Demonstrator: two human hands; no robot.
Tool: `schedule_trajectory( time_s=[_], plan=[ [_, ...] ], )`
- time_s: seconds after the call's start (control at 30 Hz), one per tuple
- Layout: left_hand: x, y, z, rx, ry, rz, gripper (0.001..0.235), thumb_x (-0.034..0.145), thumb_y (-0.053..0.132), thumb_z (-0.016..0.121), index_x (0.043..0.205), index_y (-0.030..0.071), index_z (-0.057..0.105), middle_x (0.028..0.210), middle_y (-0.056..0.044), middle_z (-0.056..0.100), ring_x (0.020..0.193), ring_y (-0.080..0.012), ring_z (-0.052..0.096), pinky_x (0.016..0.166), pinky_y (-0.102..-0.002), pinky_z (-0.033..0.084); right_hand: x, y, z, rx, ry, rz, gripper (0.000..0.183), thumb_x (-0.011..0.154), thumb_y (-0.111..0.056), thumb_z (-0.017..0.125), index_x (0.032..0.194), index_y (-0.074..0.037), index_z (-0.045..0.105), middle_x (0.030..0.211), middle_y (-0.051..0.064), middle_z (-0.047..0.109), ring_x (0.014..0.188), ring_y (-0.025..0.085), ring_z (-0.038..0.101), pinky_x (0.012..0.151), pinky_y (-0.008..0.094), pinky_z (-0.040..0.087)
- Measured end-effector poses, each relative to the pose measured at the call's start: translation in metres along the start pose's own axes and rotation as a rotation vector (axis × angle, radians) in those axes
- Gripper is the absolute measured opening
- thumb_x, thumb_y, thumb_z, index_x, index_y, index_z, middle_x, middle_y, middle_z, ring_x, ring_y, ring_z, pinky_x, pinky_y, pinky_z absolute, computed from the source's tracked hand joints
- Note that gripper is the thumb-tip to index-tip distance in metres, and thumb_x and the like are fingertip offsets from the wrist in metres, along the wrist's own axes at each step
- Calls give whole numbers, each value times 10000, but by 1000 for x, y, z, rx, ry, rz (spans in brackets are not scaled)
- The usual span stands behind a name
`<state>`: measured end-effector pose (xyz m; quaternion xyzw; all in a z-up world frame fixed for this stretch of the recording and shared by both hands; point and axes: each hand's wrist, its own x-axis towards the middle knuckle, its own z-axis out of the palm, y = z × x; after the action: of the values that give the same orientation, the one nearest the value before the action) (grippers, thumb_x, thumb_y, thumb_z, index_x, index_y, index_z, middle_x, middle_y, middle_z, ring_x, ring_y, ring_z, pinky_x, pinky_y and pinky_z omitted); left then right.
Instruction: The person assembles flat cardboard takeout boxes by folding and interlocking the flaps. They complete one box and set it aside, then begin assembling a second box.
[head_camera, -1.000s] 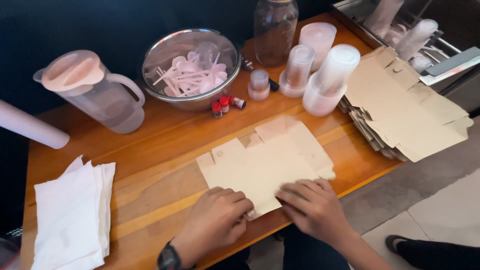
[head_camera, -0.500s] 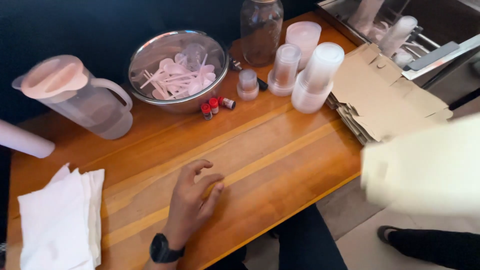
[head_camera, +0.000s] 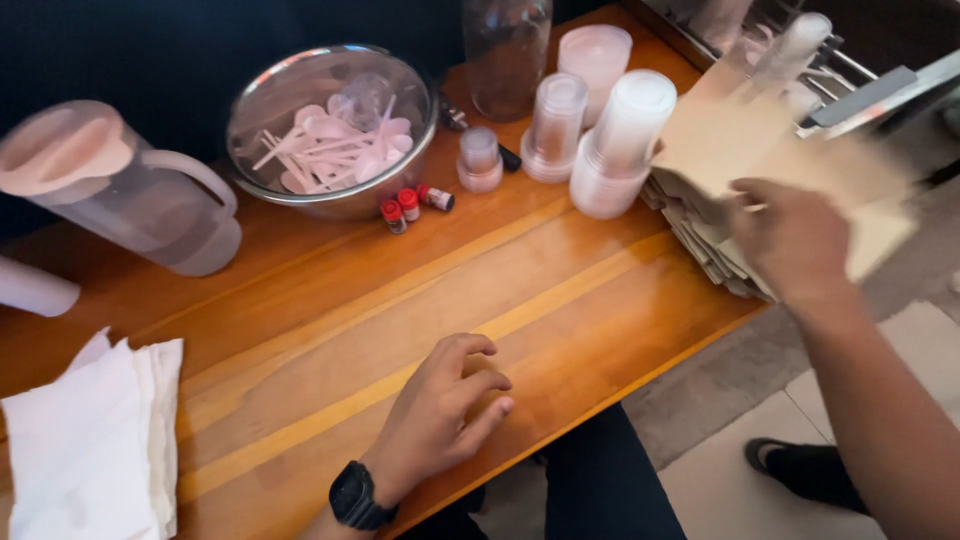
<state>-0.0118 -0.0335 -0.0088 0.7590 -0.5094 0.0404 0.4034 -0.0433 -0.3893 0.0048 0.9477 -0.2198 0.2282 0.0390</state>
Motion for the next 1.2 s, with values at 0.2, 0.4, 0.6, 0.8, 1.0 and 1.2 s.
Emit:
schedule_trajectory(
  time_s=[0.2,0.4,0.6,0.8,1.0,1.2],
  plan=[
    [6,-11,10,-26,-160,44,144,801,162,493,768,25,528,881,-128,470,761,-277,489,656,-367,395,-11,27,-19,448,-392,-135,362,749,-118,525,1111,-98,523,1120,67,554,929,246,554,849,340,428],
    [3,-21,17,63,-106,-8,102,766,166,515,751,68,539,974,-141,471,938,-299,471,729,-409,370,-33,43,-11,45,-540,-119,665,527,-530,630,1107,-219,530,1137,72,517,1024,214,516,782,362,459],
    [0,-22,16,18,-99,-60,113,777,187,505,762,87,556,972,-125,459,973,-289,455,779,-401,362,-41,64,12,52,-380,-118,421,634,-439,611,1027,-289,590,1142,-69,553,1024,100,528,748,293,458],
    [-4,-26,17,-5,-86,-69,115,764,200,510,760,96,559,957,-121,462,947,-284,463,777,-403,358,-41,88,31,-193,-216,-42,256,845,-404,463,1042,-311,597,700,110,628,718,292,610,583,355,446],
    [7,-21,22,93,-46,-10,124,758,195,532,697,88,549,846,-93,473,830,-269,479,680,-371,367,-21,91,6,133,-122,228,293,948,-276,453,973,-16,586,654,233,548,636,363,529,561,410,373],
    [63,-2,64,-111,-159,-29,196,806,175,462,925,43,544,889,-103,515,814,-254,513,722,-342,407,-22,106,4,181,-7,194,267,970,-244,454,928,-2,562,743,235,547,744,368,535,605,425,365]
  ],
)
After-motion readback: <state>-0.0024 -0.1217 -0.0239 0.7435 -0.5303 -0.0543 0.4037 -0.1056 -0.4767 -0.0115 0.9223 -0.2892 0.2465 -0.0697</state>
